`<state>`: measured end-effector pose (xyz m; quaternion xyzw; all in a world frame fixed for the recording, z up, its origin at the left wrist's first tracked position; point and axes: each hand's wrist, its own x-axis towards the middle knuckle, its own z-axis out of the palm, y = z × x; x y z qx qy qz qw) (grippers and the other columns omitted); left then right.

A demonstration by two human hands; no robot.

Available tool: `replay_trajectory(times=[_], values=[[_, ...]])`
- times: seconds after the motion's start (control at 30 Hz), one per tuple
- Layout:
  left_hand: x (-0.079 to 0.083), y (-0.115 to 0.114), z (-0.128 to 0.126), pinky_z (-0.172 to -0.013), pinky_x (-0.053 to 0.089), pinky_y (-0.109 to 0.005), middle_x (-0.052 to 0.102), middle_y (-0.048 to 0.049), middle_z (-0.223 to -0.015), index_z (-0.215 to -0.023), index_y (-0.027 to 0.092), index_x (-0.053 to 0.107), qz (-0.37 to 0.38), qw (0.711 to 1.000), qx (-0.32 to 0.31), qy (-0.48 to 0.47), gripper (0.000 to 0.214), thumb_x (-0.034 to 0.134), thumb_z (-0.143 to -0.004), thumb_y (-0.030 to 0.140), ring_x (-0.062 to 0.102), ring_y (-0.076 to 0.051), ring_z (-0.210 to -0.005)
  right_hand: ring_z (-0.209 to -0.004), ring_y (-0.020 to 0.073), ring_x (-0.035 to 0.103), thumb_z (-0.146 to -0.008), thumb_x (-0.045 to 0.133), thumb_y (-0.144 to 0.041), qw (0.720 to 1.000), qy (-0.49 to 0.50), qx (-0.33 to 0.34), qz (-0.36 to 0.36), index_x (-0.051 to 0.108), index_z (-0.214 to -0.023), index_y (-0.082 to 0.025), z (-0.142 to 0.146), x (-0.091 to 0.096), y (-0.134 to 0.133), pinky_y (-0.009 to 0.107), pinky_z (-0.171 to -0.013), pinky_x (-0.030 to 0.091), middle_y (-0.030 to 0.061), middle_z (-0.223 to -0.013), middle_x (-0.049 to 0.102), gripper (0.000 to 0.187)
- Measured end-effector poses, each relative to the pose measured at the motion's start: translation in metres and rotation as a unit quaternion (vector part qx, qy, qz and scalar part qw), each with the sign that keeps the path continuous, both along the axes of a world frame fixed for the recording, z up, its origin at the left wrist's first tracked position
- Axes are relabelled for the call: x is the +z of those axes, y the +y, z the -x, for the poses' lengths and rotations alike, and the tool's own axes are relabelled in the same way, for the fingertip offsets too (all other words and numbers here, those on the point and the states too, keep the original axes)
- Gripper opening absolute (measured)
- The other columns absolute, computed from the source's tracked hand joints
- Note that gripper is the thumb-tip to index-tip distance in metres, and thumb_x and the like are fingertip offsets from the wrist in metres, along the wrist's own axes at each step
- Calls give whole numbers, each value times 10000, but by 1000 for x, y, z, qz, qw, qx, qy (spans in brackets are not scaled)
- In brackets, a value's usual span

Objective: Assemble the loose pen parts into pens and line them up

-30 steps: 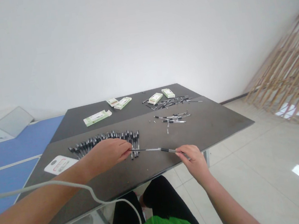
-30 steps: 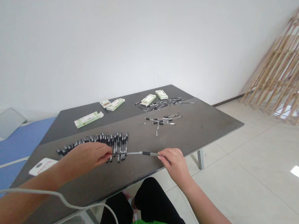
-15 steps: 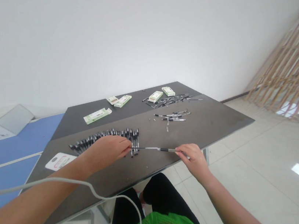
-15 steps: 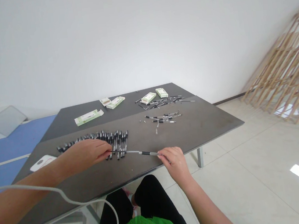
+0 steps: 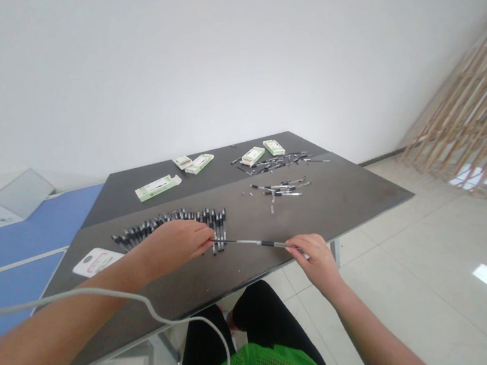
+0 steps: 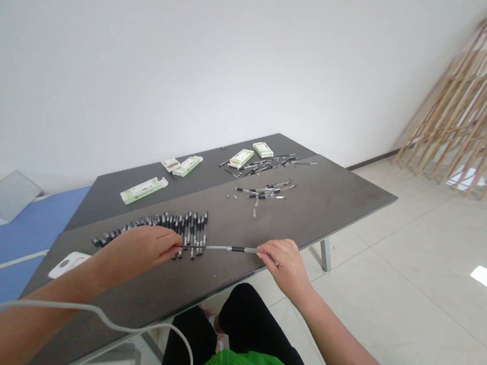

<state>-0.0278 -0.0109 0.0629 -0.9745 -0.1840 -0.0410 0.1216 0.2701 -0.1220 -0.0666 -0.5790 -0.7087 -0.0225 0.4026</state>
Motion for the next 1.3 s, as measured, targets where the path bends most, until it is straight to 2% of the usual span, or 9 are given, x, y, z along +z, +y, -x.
replay_trajectory(times=[0.4,0.5,0.6,0.7,0.8,0.9,1.0,1.13,1.3], values=[[0,-5,-10,-689,434,-273,667,-36,-782,-831,181,623,10,1000,-17,12,247,416,-929,272,610,-155,-726,-828,205,638,-901,518,-314,1000,8,23,13,676,-870,-220,8,5,-2,355,-780,390,55,-871,716,186],[-3,-11,-22,-735,446,-274,680,-37,-840,-874,187,628,19,999,-32,11,245,405,-938,267,621,-156,-793,-832,209,634,-895,521,-307,998,40,36,23,678,-865,-224,20,5,-1,365,-792,396,59,-876,715,181],[-5,-18,-37,-781,459,-275,692,-38,-910,-961,195,629,20,998,-59,-14,247,399,-943,284,629,-157,-867,-827,210,628,-878,533,-323,990,123,45,48,678,-862,-232,36,1,-2,361,-784,423,56,-871,711,172],[-2,-23,-47,-841,463,-286,689,-53,-1040,-1103,191,591,3,995,-69,-71,282,419,-934,337,625,-169,-956,-792,203,621,-846,552,-359,955,276,42,97,667,-858,-219,50,-7,-6,334,-732,462,53,-844,700,181],[1,-21,-53,-900,454,-296,669,-66,-1121,-1188,196,551,11,987,-27,-156,339,444,-918,370,610,-176,-1022,-711,183,605,-823,566,-374,886,443,33,133,630,-884,-197,55,-17,-10,316,-685,477,47,-784,687,198],[-5,-5,-63,-918,457,-308,678,-67,-1102,-1188,193,561,78,969,47,-229,350,443,-908,366,619,-177,-1013,-640,145,555,-820,583,-365,824,555,25,113,592,-903,-193,49,-24,-11,290,-651,458,27,-753,667,191],[-26,25,-82,-865,490,-290,706,-53,-1021,-1157,191,592,177,935,133,-277,346,452,-887,357,656,-165,-901,-622,119,514,-819,599,-368,789,608,10,85,586,-887,-195,36,-28,-10,269,-643,429,13,-761,647,186],[-62,73,-112,-833,493,-251,715,-56,-1005,-1123,169,629,249,898,214,-294,339,475,-859,317,665,-165,-881,-629,114,487,-817,612,-379,774,630,-17,64,593,-1005,-196,16,-29,-4,270,-648,405,12,-792,634,263],[-86,124,-142,-884,464,-275,705,-77,-1055,-1127,166,642,238,898,246,-277,340,479,-843,255,648,-197,-951,-658,112,485,-824,608,-371,778,627,-36,36,601,-1016,-201,-7,-30,7,270,-669,395,8,-815,621,256]])
